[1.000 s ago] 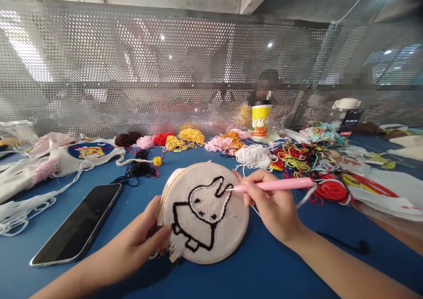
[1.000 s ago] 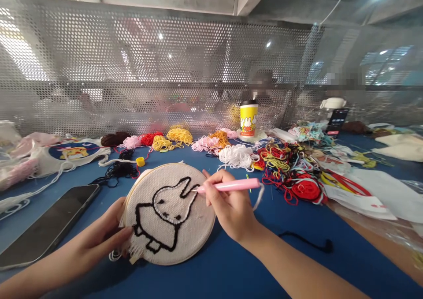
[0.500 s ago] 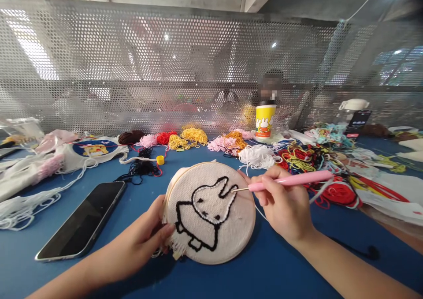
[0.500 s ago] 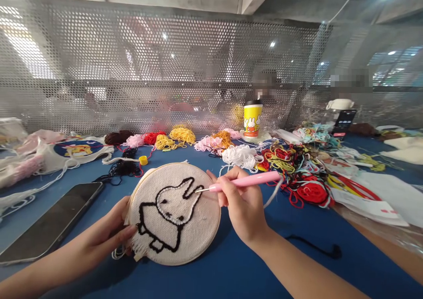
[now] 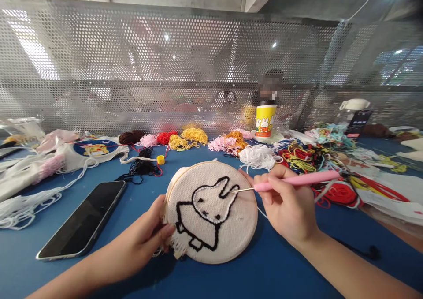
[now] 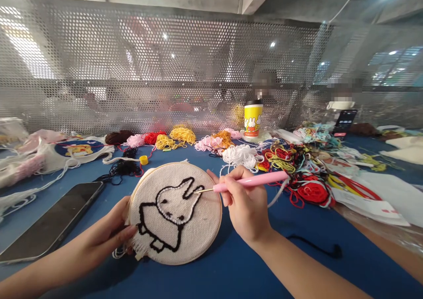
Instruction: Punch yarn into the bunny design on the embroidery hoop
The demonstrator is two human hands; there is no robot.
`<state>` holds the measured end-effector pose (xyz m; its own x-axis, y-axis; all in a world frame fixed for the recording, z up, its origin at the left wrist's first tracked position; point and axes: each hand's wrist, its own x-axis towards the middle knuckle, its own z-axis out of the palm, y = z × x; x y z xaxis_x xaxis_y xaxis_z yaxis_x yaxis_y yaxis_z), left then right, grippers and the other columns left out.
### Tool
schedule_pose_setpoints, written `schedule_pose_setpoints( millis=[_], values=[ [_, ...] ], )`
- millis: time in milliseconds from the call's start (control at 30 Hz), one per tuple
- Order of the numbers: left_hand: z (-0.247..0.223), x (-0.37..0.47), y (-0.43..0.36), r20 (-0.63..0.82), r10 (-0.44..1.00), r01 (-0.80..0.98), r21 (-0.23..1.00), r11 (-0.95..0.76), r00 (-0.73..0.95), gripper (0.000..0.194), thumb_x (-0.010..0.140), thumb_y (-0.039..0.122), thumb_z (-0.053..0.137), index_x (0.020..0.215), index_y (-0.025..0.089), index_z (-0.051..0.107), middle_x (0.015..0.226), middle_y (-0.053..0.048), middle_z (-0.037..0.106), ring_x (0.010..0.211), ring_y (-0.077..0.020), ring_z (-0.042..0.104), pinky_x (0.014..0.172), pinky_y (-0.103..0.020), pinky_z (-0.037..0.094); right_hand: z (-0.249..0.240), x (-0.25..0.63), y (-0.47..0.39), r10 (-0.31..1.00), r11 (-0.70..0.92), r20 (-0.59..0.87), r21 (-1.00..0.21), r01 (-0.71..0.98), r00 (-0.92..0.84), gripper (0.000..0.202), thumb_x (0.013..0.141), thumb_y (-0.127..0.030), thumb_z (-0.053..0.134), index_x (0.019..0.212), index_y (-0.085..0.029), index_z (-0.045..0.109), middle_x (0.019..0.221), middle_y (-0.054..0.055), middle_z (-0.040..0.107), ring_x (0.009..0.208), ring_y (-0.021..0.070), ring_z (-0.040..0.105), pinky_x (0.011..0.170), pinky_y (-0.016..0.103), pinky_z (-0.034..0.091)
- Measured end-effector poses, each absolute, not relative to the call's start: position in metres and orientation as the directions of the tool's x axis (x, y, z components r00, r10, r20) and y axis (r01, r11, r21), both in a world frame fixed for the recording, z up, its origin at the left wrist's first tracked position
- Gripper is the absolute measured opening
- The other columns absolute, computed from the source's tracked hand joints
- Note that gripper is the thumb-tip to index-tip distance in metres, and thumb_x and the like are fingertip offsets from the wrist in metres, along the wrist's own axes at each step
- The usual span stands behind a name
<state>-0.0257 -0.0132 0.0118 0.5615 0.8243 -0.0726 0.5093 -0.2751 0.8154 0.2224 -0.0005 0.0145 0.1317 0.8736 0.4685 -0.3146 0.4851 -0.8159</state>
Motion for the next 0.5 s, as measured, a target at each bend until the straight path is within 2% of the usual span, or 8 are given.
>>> schedule_pose_setpoints(
  millis=[133,233,300,367,433,500],
  values=[
    [0.0125,-0.0268,-0.0140,-0.042,0.827,0.510,0.804,-0.306,0.561,0.013,0.084,0.030,0.033,0.093,0.022,0.035,0.077,0.002,0.044,0.067,-0.0105,0.044,0.062,-0.020,0.043,0.0132,0.2228,-0.0006,0.857,0.515,0.506,-0.829,-0.217,0.098,0.019,0.074,-0.018,0.049,0.056,-0.019,0.044,0.042,-0.008,0.040,0.042,0.0046,0.035,0.055,0.022,0.041],
    [0.0129,-0.0277,-0.0146,-0.031,0.820,0.507,0.799,-0.323,0.571,0.020,0.084,0.029,0.031,0.103,0.024,0.030,0.079,0.002,0.046,0.067,-0.0102,0.045,0.064,-0.020,0.043,0.0106,0.2233,-0.0014,0.838,0.546,0.541,-0.827,-0.133,0.073,0.017,0.076,-0.019,0.048,0.059,-0.019,0.046,0.044,-0.008,0.041,0.043,0.0046,0.036,0.070,0.028,0.043],
    [0.0128,-0.0282,-0.0148,-0.025,0.823,0.521,0.785,-0.335,0.567,0.025,0.084,0.028,0.031,0.109,0.025,0.027,0.082,0.001,0.047,0.068,-0.0103,0.046,0.065,-0.020,0.043,0.0087,0.2237,-0.0020,0.824,0.566,0.565,-0.818,-0.104,0.045,0.015,0.077,-0.018,0.047,0.061,-0.020,0.045,0.044,-0.009,0.041,0.042,0.0044,0.036,0.083,0.035,0.040],
    [0.0126,-0.0286,-0.0149,-0.024,0.823,0.530,0.775,-0.343,0.568,0.030,0.084,0.029,0.032,0.113,0.025,0.024,0.084,0.000,0.049,0.070,-0.0110,0.047,0.066,-0.021,0.043,0.0077,0.2239,-0.0025,0.809,0.587,0.587,-0.807,-0.059,0.022,0.014,0.077,-0.018,0.046,0.064,-0.020,0.044,0.044,-0.010,0.040,0.042,0.0044,0.036,0.088,0.038,0.037],
    [0.0127,-0.0290,-0.0149,-0.012,0.821,0.530,0.769,-0.357,0.570,0.030,0.084,0.029,0.032,0.113,0.024,0.026,0.085,0.000,0.050,0.072,-0.0121,0.047,0.067,-0.021,0.044,0.0084,0.2235,-0.0031,0.788,0.614,0.615,-0.789,0.028,0.019,0.013,0.077,-0.017,0.045,0.065,-0.020,0.045,0.045,-0.009,0.040,0.042,0.0049,0.037,0.083,0.037,0.041],
    [0.0131,-0.0293,-0.0148,-0.002,0.820,0.533,0.761,-0.370,0.572,0.026,0.084,0.029,0.033,0.109,0.023,0.029,0.085,-0.001,0.050,0.075,-0.0128,0.047,0.070,-0.022,0.044,0.0106,0.2225,-0.0037,0.757,0.646,0.653,-0.752,0.130,0.020,0.012,0.077,-0.016,0.044,0.065,-0.020,0.046,0.048,-0.007,0.040,0.043,0.0056,0.039,0.071,0.032,0.047]
  ],
)
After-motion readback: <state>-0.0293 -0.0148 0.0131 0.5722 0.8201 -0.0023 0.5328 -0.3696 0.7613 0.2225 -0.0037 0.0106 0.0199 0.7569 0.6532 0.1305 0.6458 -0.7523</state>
